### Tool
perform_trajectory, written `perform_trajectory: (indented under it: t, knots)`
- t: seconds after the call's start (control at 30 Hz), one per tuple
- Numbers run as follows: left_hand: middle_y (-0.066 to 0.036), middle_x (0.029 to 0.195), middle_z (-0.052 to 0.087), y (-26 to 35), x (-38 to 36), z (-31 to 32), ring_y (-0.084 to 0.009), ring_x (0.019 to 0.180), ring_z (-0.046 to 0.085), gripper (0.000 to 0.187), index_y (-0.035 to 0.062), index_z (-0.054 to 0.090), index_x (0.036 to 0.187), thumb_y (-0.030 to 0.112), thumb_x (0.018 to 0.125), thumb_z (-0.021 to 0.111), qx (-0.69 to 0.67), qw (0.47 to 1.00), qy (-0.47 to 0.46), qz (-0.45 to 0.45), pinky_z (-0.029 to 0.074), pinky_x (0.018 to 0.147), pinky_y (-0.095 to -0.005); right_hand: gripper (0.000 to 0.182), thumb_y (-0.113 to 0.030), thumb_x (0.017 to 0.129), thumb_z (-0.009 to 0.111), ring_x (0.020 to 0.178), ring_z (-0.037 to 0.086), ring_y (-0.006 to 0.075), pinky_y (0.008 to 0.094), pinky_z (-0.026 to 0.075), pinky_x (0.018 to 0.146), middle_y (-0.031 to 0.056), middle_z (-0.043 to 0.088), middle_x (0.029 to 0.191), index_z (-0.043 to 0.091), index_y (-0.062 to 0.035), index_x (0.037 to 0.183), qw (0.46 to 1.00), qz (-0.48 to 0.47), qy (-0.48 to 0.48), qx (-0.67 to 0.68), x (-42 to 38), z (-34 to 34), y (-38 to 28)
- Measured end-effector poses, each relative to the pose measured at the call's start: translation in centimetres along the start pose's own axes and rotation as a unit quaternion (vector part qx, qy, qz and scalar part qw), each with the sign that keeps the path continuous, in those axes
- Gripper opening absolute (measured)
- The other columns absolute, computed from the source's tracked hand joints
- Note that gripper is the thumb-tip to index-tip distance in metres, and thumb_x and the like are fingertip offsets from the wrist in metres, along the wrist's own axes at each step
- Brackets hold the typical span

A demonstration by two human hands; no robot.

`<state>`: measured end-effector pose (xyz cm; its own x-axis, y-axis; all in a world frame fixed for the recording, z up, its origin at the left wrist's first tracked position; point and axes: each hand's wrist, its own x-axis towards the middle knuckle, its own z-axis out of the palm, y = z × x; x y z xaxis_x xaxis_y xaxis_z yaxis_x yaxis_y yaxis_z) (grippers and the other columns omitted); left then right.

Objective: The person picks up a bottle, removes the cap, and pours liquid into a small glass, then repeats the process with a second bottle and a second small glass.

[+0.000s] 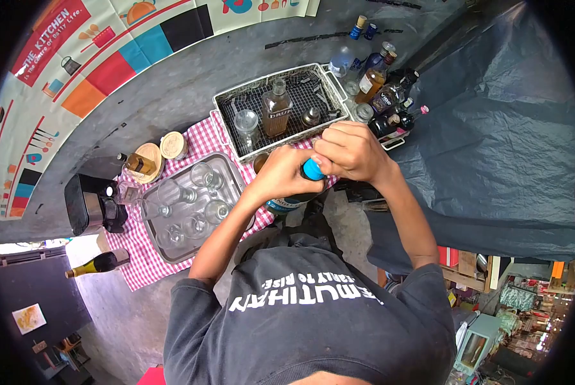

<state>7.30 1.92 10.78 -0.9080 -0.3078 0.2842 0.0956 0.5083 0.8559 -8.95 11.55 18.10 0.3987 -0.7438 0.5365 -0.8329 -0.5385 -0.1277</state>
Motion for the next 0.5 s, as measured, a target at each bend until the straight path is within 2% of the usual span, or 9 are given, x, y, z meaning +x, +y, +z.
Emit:
perform_trajectory:
  t: [0.1, 0.23, 0.3, 0.33, 0.37, 0.43, 0.5]
  knots:
    - [-0.015, 0.063, 0.061, 0.8, 0.3, -0.5, -0.0347, 0.059, 0.062, 0.032, 0.0031, 0.066, 0.079, 0.028, 0.063, 0.077, 0.016, 0.999, -0.030, -0.014, 0.049, 0.060, -0.0402, 0.022, -0.024, 0.086, 0.065, 0.060, 0.056, 0.0250, 0.0378, 0.046, 0.058, 0.0055, 0.051, 0.068, 0.058, -0.0053, 0.076, 0.999, -0.028, 0.010, 0.034, 0.1, -0.2, 0.5]
    - [-0.016, 0.063, 0.061, 1.0, 0.4, -0.2, -0.0341, 0.060, 0.063, 0.034, 0.0021, 0.065, 0.078, 0.030, 0.063, 0.077, 0.001, 1.000, -0.025, -0.017, 0.049, 0.060, -0.0399, 0.024, -0.023, 0.089, 0.063, 0.061, 0.057, 0.0278, 0.0398, 0.046, 0.058, 0.0082, 0.053, 0.068, 0.057, -0.0033, 0.076, 0.997, -0.018, -0.002, 0.077, 0.1, -0.6, 1.0]
    - [-0.016, 0.062, 0.060, 1.2, 0.6, -0.1, -0.0337, 0.060, 0.063, 0.035, 0.0013, 0.063, 0.076, 0.031, 0.063, 0.077, -0.036, 0.998, -0.029, -0.045, 0.048, 0.060, -0.0403, 0.031, -0.025, 0.093, 0.058, 0.061, 0.057, 0.0322, 0.0409, 0.046, 0.058, 0.0132, 0.056, 0.070, 0.059, 0.0024, 0.078, 0.983, 0.059, -0.017, 0.173, -0.2, -0.4, 1.8]
    - [-0.016, 0.062, 0.060, 0.9, 0.6, 0.1, -0.0337, 0.060, 0.063, 0.035, 0.0013, 0.063, 0.076, 0.031, 0.063, 0.077, -0.035, 0.998, -0.028, -0.044, 0.048, 0.060, -0.0403, 0.037, -0.030, 0.097, 0.053, 0.064, 0.060, 0.0335, 0.0403, 0.046, 0.058, 0.0151, 0.059, 0.072, 0.058, 0.0032, 0.082, 0.971, 0.102, -0.048, 0.209, -0.4, -0.9, 2.2]
    - [-0.017, 0.062, 0.060, 0.3, 0.6, 0.5, -0.0339, 0.060, 0.063, 0.035, 0.0010, 0.063, 0.076, 0.030, 0.063, 0.077, -0.032, 0.998, -0.011, -0.061, 0.048, 0.060, -0.0407, 0.037, -0.030, 0.097, 0.053, 0.064, 0.060, 0.0335, 0.0403, 0.046, 0.058, 0.0151, 0.059, 0.072, 0.058, 0.0032, 0.082, 0.972, 0.101, -0.049, 0.208, -0.5, -1.0, 2.1]
    - [-0.017, 0.062, 0.060, 0.1, 0.6, 0.8, -0.0341, 0.060, 0.063, 0.035, 0.0008, 0.063, 0.076, 0.030, 0.063, 0.077, -0.029, 0.996, 0.008, -0.078, 0.048, 0.060, -0.0412, 0.040, -0.035, 0.099, 0.051, 0.062, 0.059, 0.0326, 0.0398, 0.045, 0.058, 0.0157, 0.058, 0.070, 0.059, 0.0020, 0.086, 0.950, 0.180, -0.016, 0.253, -0.7, -0.7, 1.5]
    - [-0.012, 0.060, 0.058, 0.1, 0.7, 0.9, -0.0199, 0.056, 0.061, 0.032, -0.0021, 0.063, 0.079, 0.024, 0.067, 0.077, -0.002, 0.997, 0.023, -0.072, 0.048, 0.057, -0.0347, 0.040, -0.038, 0.096, 0.055, 0.061, 0.060, 0.0326, 0.0405, 0.045, 0.057, 0.0154, 0.058, 0.069, 0.059, 0.0001, 0.087, 0.954, 0.199, -0.015, 0.225, -0.6, -0.7, 0.9]
